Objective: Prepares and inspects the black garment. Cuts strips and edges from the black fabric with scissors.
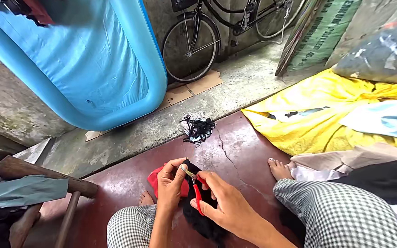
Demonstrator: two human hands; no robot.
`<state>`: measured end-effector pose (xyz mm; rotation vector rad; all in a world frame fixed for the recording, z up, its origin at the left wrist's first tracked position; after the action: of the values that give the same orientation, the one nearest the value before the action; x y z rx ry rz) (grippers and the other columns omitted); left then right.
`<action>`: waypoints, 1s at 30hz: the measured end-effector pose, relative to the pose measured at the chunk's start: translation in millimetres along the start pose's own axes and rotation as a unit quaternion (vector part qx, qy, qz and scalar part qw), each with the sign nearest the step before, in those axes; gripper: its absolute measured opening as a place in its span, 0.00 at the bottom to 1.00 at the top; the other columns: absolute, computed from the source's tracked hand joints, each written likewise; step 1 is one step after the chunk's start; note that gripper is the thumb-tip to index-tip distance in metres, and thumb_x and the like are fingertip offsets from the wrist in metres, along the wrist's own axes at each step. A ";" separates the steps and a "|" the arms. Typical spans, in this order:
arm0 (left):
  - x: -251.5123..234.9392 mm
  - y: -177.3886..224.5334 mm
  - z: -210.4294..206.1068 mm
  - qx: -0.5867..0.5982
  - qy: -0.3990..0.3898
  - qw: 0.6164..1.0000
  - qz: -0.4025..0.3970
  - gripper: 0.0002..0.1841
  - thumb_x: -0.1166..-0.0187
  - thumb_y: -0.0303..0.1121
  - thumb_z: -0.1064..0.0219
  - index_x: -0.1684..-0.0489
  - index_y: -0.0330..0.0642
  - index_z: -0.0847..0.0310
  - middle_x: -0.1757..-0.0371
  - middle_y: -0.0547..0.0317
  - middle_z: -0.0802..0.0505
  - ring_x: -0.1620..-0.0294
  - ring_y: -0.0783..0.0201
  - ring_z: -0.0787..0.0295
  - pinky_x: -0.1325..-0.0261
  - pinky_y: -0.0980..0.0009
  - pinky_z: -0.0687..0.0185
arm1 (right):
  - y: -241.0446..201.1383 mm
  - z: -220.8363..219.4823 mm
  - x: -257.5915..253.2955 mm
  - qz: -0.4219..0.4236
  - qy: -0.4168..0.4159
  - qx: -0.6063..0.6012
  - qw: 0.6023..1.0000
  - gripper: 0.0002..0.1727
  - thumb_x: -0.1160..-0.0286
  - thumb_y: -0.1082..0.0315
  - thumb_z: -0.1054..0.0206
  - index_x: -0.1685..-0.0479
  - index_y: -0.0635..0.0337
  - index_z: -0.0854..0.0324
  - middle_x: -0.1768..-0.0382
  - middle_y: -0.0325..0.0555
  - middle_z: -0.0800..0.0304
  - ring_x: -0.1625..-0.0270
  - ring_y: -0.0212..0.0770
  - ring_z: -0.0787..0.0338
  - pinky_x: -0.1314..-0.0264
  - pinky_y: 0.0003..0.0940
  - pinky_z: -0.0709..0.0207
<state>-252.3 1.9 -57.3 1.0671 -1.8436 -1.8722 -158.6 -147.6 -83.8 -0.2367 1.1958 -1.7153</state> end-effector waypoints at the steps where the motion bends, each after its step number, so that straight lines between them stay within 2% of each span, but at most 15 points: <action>1: 0.1 1.4 -0.1 0.006 0.002 1.000 -0.001 0.12 0.17 0.29 0.34 0.40 0.37 0.13 0.52 0.45 0.07 0.56 0.59 0.08 0.47 0.63 0.10 | -0.6 0.0 0.1 -0.002 0.002 0.005 1.000 0.38 0.34 0.32 0.32 0.30 0.48 0.19 0.51 0.36 0.13 0.60 0.33 0.13 0.65 0.37 0.15; 4: -1.0 5.5 2.2 0.008 0.019 1.000 -0.019 0.08 0.21 0.28 0.30 0.49 0.36 0.11 0.56 0.46 0.07 0.59 0.59 0.09 0.51 0.63 0.10 | -1.6 -0.4 -0.2 -0.007 0.010 0.014 1.000 0.38 0.35 0.32 0.30 0.30 0.48 0.19 0.51 0.36 0.13 0.60 0.33 0.13 0.65 0.37 0.15; 6: -1.9 6.7 5.2 -0.001 0.023 1.000 -0.017 0.08 0.20 0.28 0.31 0.50 0.36 0.11 0.57 0.46 0.07 0.59 0.59 0.09 0.49 0.62 0.10 | -2.4 -0.5 -0.2 -0.009 0.009 0.022 1.000 0.38 0.36 0.33 0.29 0.30 0.47 0.19 0.52 0.36 0.14 0.60 0.33 0.13 0.66 0.36 0.15; 8: -0.9 5.1 5.9 0.016 0.029 0.999 0.010 0.08 0.19 0.28 0.32 0.48 0.36 0.12 0.57 0.45 0.07 0.59 0.58 0.09 0.48 0.61 0.11 | -2.5 -2.0 0.4 -0.010 0.007 0.022 1.000 0.38 0.36 0.33 0.29 0.29 0.47 0.19 0.51 0.36 0.14 0.60 0.33 0.13 0.65 0.36 0.15; 12: 3.1 -3.8 -0.5 0.143 0.039 0.984 0.099 0.08 0.15 0.30 0.36 0.49 0.37 0.15 0.60 0.45 0.08 0.63 0.60 0.09 0.54 0.62 0.09 | -2.8 -5.7 2.2 -0.010 0.005 0.013 1.000 0.38 0.36 0.33 0.30 0.29 0.47 0.20 0.51 0.36 0.14 0.60 0.31 0.14 0.64 0.34 0.16; 15: 5.3 -9.0 -6.2 0.215 0.035 0.966 0.141 0.09 0.13 0.31 0.40 0.47 0.39 0.16 0.59 0.45 0.08 0.61 0.60 0.08 0.53 0.62 0.09 | -2.4 -8.6 3.2 -0.008 0.001 -0.009 1.000 0.37 0.35 0.34 0.30 0.31 0.49 0.20 0.53 0.37 0.14 0.63 0.30 0.15 0.65 0.33 0.16; 17: 5.4 -9.6 -8.8 0.228 0.036 0.962 0.146 0.09 0.13 0.30 0.40 0.46 0.39 0.16 0.51 0.44 0.07 0.57 0.59 0.07 0.51 0.61 0.09 | -1.5 -8.8 3.5 -0.005 -0.013 -0.033 0.999 0.38 0.33 0.33 0.31 0.31 0.51 0.20 0.54 0.37 0.14 0.64 0.30 0.15 0.66 0.31 0.17; 19: 5.1 -9.9 -9.8 0.246 0.013 0.959 0.137 0.11 0.12 0.31 0.41 0.41 0.40 0.16 0.31 0.43 0.12 0.48 0.57 0.07 0.46 0.60 0.10 | -2.3 -8.1 3.3 0.007 -0.030 -0.067 0.997 0.38 0.31 0.33 0.31 0.31 0.52 0.21 0.56 0.37 0.15 0.66 0.29 0.17 0.67 0.29 0.18; 20: 4.8 -10.0 -10.5 0.252 -0.002 0.959 0.132 0.11 0.11 0.32 0.42 0.41 0.40 0.17 0.25 0.43 0.16 0.44 0.57 0.08 0.45 0.61 0.11 | -2.9 -7.4 3.1 0.012 -0.041 -0.088 0.995 0.38 0.31 0.33 0.31 0.31 0.53 0.21 0.57 0.37 0.15 0.67 0.28 0.17 0.68 0.28 0.19; 21: 4.7 -10.1 -11.5 0.258 -0.012 0.958 0.127 0.11 0.10 0.32 0.43 0.42 0.40 0.17 0.24 0.43 0.17 0.43 0.56 0.08 0.44 0.61 0.11 | -3.5 -6.6 3.0 0.012 -0.054 -0.113 0.992 0.37 0.30 0.34 0.31 0.31 0.54 0.22 0.57 0.37 0.15 0.68 0.28 0.18 0.69 0.26 0.19; 22: 4.8 -9.9 -12.7 0.262 -0.021 0.957 0.122 0.11 0.10 0.33 0.44 0.43 0.41 0.17 0.27 0.41 0.15 0.43 0.55 0.08 0.44 0.61 0.11 | -3.7 -6.0 2.7 0.011 -0.068 -0.137 0.988 0.37 0.29 0.35 0.30 0.31 0.55 0.23 0.57 0.37 0.16 0.69 0.27 0.19 0.70 0.25 0.21; 24: 5.9 -9.0 -15.5 0.267 -0.024 0.956 0.116 0.11 0.09 0.32 0.45 0.45 0.41 0.17 0.40 0.39 0.08 0.48 0.55 0.06 0.46 0.61 0.10 | -3.7 -4.5 2.2 0.012 -0.086 -0.156 0.984 0.39 0.30 0.35 0.30 0.30 0.55 0.25 0.54 0.38 0.16 0.66 0.26 0.17 0.67 0.24 0.19; 26: 7.7 -8.6 -17.5 0.270 -0.020 0.957 0.104 0.10 0.10 0.32 0.44 0.47 0.41 0.17 0.49 0.43 0.07 0.53 0.59 0.06 0.50 0.64 0.10 | -3.4 -2.9 2.1 0.021 -0.084 -0.135 0.987 0.42 0.32 0.31 0.31 0.28 0.56 0.26 0.50 0.41 0.17 0.62 0.27 0.16 0.63 0.25 0.18; 30: 8.5 -7.7 -17.3 0.270 0.000 0.959 0.090 0.09 0.11 0.32 0.42 0.50 0.41 0.17 0.52 0.46 0.07 0.56 0.61 0.08 0.52 0.66 0.10 | -2.7 -3.9 2.9 0.043 -0.056 -0.066 0.995 0.46 0.37 0.25 0.33 0.29 0.54 0.22 0.50 0.43 0.17 0.56 0.33 0.15 0.58 0.33 0.17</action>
<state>-244.1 -15.3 -65.3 1.0032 -2.4345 -1.2928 -164.1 -147.5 -84.6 -0.3524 1.2198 -1.5304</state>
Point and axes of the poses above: each hand's wrist, its own x-axis away from the middle knuckle, its own z-axis out of the back of the hand, y = z × x, the point moved 3 cm from there along -x, towards the middle knuckle
